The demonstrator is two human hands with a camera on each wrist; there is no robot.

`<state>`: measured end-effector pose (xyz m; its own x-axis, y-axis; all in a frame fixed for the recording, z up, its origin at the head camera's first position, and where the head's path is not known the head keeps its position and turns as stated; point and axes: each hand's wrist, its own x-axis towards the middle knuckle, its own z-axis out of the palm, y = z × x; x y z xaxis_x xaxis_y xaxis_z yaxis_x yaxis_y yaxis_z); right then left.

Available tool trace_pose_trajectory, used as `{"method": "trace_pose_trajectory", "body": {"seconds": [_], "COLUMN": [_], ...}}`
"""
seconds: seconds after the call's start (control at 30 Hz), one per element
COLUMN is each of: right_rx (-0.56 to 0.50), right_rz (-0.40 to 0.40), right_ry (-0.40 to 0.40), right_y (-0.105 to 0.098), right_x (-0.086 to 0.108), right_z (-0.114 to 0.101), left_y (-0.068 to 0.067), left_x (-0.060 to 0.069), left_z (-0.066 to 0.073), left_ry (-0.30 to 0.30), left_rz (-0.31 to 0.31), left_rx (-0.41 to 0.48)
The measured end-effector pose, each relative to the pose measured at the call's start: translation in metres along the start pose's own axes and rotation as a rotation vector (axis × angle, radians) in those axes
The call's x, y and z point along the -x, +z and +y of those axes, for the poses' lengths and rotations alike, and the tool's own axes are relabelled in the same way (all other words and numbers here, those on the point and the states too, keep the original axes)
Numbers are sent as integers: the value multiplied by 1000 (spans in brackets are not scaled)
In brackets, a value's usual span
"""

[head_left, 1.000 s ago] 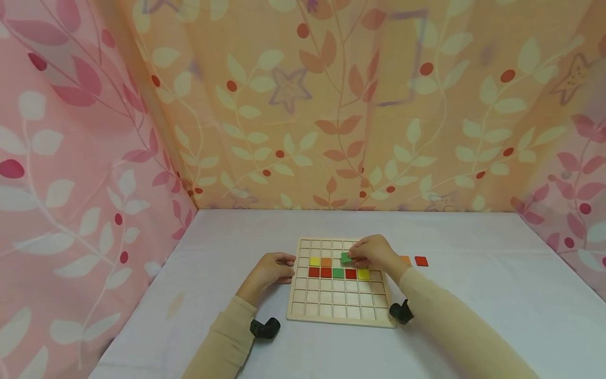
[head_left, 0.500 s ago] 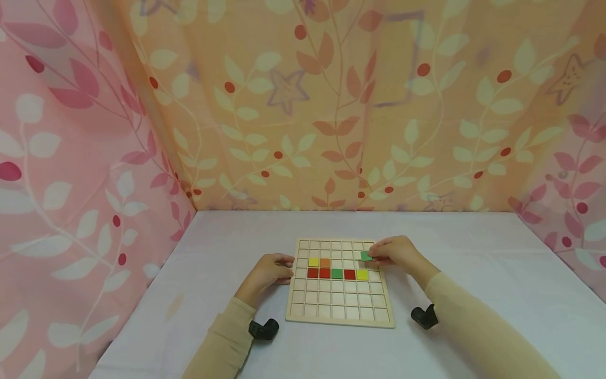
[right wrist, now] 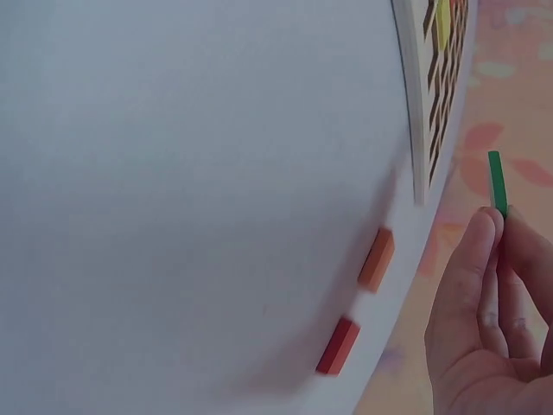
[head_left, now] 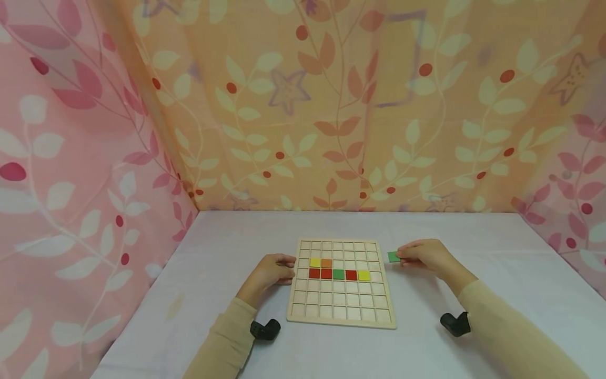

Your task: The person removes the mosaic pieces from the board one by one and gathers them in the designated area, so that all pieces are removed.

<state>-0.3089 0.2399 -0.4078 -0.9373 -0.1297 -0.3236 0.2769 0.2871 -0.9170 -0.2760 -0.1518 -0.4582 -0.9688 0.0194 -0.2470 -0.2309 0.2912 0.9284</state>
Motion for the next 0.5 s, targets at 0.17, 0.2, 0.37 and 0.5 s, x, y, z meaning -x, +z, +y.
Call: {"method": "trace_pose_trajectory", "body": {"seconds": [0.17, 0.2, 0.37, 0.5], "right_rx": [-5, -10, -19, -42], "right_rz": [3, 5, 17, 24], "right_ry": [-3, -2, 23, 38], "right_y": [-17, -21, -36, -49], "right_x": [5, 6, 12, 12], "right_z": [5, 5, 7, 10], "left_y": [-1, -1, -1, -1], "left_x": [1, 1, -1, -1], "left_z": [-1, -1, -1, -1], "left_ry": [6, 4, -3, -9], "left_rz": [1, 1, 3, 4], "left_rx": [0, 0, -10, -12]}}
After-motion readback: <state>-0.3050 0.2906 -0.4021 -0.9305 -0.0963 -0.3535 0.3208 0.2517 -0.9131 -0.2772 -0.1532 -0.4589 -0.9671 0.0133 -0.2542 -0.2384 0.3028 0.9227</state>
